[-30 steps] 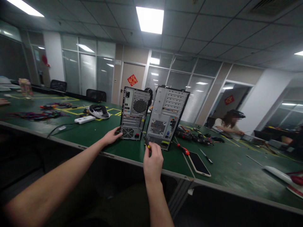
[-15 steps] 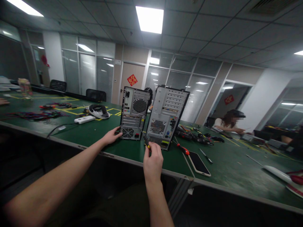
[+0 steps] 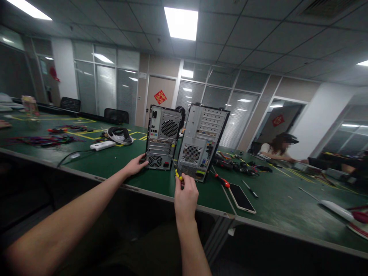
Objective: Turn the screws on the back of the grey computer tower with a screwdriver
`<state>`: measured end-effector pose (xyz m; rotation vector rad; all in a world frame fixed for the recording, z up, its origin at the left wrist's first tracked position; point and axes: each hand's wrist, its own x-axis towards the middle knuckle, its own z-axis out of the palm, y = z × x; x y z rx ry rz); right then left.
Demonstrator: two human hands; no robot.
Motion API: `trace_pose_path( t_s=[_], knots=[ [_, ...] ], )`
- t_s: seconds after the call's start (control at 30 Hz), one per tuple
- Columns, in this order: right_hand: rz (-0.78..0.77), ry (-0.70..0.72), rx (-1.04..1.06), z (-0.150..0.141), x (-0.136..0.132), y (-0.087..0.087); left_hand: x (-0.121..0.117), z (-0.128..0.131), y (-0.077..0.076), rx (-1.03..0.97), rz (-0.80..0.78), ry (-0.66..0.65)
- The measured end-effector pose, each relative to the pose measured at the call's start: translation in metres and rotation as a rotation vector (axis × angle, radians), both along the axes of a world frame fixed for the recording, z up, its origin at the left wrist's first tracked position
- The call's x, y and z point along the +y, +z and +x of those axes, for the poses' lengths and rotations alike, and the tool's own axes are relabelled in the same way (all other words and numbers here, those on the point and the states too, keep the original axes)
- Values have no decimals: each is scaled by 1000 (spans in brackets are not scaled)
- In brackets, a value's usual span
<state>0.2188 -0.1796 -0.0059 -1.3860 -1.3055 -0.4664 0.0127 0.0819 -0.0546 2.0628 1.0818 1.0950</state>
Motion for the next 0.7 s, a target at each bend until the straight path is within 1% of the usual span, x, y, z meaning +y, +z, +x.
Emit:
trace_pose_path(
  t_s=[0.23,0.47,0.7],
  knots=[
    [8,-7,-60,-2,-2,2,-3,-1,2,8,-6,-3],
    [-16,-25,4,-2,0,-2,-4,-1,3,10,6,12],
    [-10,-7,-50,-2,-1,1,-3,-1,3,20,0,11]
  ],
)
